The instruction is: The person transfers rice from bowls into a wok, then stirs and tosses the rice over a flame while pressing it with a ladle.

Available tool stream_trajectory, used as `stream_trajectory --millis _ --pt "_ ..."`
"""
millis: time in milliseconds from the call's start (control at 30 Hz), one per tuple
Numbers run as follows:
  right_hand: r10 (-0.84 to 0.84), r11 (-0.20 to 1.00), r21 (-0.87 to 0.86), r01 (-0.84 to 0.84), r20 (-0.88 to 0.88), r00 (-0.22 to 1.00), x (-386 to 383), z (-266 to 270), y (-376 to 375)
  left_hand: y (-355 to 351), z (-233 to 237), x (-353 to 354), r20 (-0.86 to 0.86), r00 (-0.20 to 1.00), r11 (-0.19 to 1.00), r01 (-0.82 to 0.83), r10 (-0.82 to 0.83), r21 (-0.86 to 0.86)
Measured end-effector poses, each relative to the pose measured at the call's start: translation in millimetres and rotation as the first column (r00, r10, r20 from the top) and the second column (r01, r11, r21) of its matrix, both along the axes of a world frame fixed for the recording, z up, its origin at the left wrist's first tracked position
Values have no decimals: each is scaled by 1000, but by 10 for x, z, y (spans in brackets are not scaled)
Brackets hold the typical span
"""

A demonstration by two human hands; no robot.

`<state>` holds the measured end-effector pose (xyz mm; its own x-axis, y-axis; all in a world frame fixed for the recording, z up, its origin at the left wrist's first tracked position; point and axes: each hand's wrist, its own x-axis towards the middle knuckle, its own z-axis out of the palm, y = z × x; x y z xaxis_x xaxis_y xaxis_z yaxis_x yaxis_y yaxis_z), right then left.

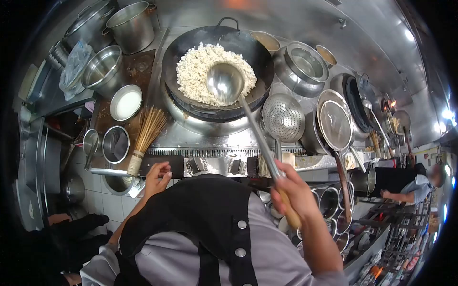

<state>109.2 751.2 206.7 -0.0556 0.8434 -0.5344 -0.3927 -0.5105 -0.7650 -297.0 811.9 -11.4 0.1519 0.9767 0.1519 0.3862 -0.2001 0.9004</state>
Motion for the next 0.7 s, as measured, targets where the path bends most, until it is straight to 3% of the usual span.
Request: stream_trajectory --millis 33,100,167,233,300,333,367,433,533,600,633,700 --pt "-13 995 -99 8 -58 998 -45 -179 168 -22 -90 -27 50 999 997 -2 7 -82" --pt "46 997 -70 -43 46 998 -210 -245 530 -20 -72 29 71 997 997 9 -4 -73" --pt "104 986 82 -145 378 920 -419 -112 656 33 148 29 56 993 994 105 -103 -40" --pt "69 982 140 -126 356 932 -416 -20 350 69 326 -7 35 997 997 71 -71 -15" --pt "47 991 131 -42 -37 998 -219 -13 62 178 372 26 32 999 1000 21 -21 18" --pt "44 995 93 -33 -117 992 -201 -78 31 223 369 39 37 999 1000 -11 11 7" --pt "47 996 83 -37 -122 991 -212 -217 134 248 373 36 35 999 999 -34 35 -12" --pt "60 998 -1 -60 103 993 -273 -538 541 371 460 204 84 995 999 -50 50 -9" --pt "2 994 107 -27 224 975 -297 -469 706 649 827 449 13 996 992 90 -91 93" --pt "-81 985 171 30 301 950 -224 -352 675 953 1018 665 -144 982 862 176 -121 476" --pt "-87 984 174 34 305 948 -183 -356 694 1117 1092 838 -162 982 807 174 -98 564" --pt "-191 972 219 86 520 832 -99 -443 796 1409 1129 1152 -169 983 744 165 -71 647"
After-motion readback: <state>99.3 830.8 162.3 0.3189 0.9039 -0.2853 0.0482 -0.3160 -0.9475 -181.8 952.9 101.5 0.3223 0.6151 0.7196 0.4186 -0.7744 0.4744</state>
